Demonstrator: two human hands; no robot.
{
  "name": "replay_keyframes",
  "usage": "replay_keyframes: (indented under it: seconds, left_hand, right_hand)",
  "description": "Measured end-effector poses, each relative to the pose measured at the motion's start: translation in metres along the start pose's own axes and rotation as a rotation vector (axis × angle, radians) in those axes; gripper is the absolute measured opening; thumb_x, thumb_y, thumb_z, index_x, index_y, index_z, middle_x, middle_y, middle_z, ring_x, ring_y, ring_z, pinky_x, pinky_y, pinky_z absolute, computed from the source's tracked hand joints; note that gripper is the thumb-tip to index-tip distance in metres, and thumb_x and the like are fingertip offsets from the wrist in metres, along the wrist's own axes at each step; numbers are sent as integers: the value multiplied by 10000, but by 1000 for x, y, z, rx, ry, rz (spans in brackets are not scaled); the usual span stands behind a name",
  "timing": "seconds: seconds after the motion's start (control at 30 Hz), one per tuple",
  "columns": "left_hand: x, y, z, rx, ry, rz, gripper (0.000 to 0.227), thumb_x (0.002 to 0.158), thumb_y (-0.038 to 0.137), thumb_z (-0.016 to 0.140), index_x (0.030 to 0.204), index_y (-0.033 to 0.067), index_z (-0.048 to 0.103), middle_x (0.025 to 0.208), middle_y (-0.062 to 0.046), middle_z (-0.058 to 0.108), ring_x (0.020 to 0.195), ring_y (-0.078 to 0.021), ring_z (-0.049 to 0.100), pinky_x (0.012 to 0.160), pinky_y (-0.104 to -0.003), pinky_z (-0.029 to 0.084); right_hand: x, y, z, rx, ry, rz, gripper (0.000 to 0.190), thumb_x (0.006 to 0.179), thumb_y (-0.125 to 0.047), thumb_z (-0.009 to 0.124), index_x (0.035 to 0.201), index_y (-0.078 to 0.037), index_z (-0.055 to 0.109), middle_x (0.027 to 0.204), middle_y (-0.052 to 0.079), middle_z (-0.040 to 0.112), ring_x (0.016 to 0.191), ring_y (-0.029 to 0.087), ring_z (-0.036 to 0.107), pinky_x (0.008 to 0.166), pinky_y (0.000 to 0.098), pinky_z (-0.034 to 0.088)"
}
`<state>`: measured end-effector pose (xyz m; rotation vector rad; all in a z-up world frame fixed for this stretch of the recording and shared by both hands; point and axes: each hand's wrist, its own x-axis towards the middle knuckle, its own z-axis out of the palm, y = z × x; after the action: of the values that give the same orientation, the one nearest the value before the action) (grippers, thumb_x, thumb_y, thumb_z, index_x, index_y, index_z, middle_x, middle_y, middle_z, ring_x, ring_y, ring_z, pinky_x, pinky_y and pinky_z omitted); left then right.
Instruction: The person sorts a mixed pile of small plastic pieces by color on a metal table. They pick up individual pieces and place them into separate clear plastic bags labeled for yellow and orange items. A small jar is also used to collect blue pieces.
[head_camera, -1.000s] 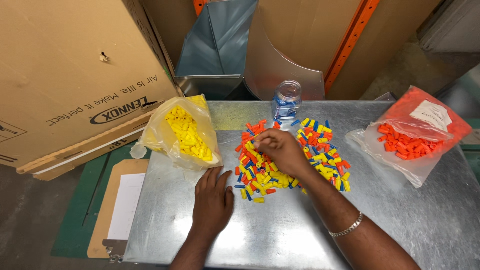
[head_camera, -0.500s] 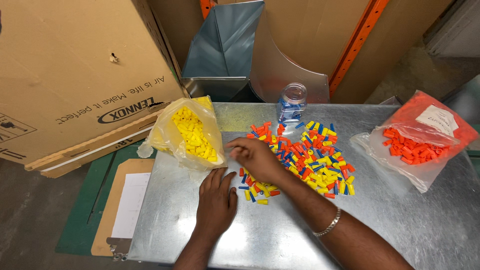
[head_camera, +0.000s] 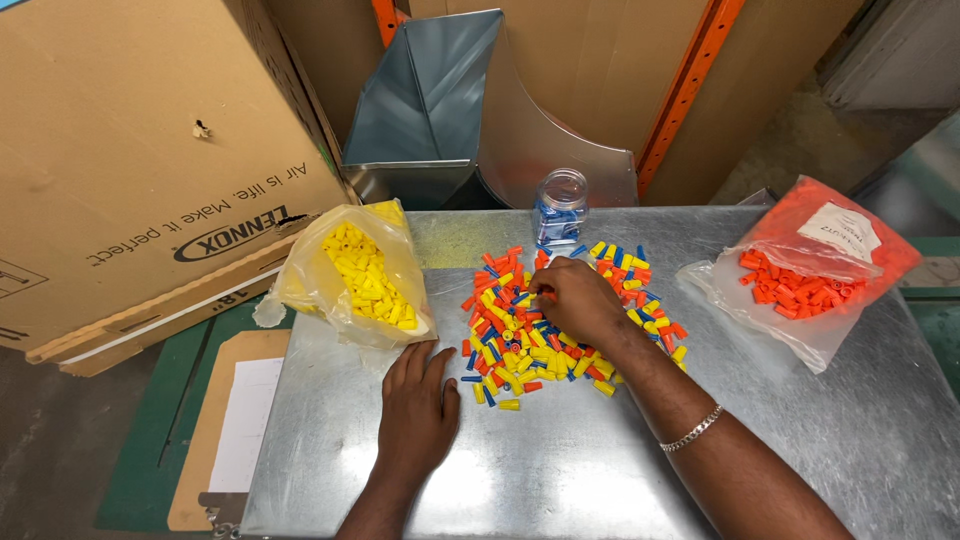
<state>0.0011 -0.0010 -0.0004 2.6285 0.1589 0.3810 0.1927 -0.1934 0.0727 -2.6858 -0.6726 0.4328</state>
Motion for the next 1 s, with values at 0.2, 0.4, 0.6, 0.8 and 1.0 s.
replay_keyframes:
  seconds: [0.2, 0.4, 0.6, 0.8, 1.0]
  left_hand:
    - [0, -1, 2, 7, -16, -8, 438, 944, 211, 510, 1373, 138, 565, 1464, -103, 513, 1396, -311, 405, 1132, -503, 317]
    - [0, -1, 1, -1, -18, -10, 442, 945, 207, 502, 1377, 139, 563, 1470, -105, 512, 1401, -317, 401, 1136, -507, 311]
    - [1, 1, -1, 0, -31, -24, 444, 945, 209, 511, 1380, 136, 565, 1468, -107, 512, 1402, -311, 399, 1136, -508, 312]
    - [1, 2, -2, -1, -9, -3, 436, 941, 195, 520, 1368, 121, 570, 1460, -118, 521, 1395, -317, 413, 1126, -506, 327]
    - [0, -2, 1, -4, 14, 13, 436, 936, 197, 514, 1361, 123, 570, 1448, -116, 524, 1381, -323, 423, 1118, -504, 333]
  right_hand:
    - [5, -9, 6, -80, 25, 73, 288, 926, -291, 713, 1189, -173, 724, 1224, 54, 683, 1133, 241, 614, 847, 399, 568]
    - [7, -12, 12, -45, 72, 129, 312, 897, -265, 742, 1180, -131, 734, 1199, 63, 702, 1089, 250, 638, 786, 393, 584]
    - [8, -8, 21, -72, 114, 138, 311, 903, -300, 750, 1162, -129, 727, 1116, 80, 708, 1011, 249, 651, 780, 384, 576]
    - [-7, -15, 14, 304, 302, 103, 190, 835, -212, 809, 985, -131, 727, 924, 25, 753, 842, 171, 694, 682, 341, 554]
    - [-20, -68, 27, 739, 38, -4, 158, 789, -127, 858, 874, -130, 725, 855, 19, 746, 747, 118, 685, 636, 279, 539]
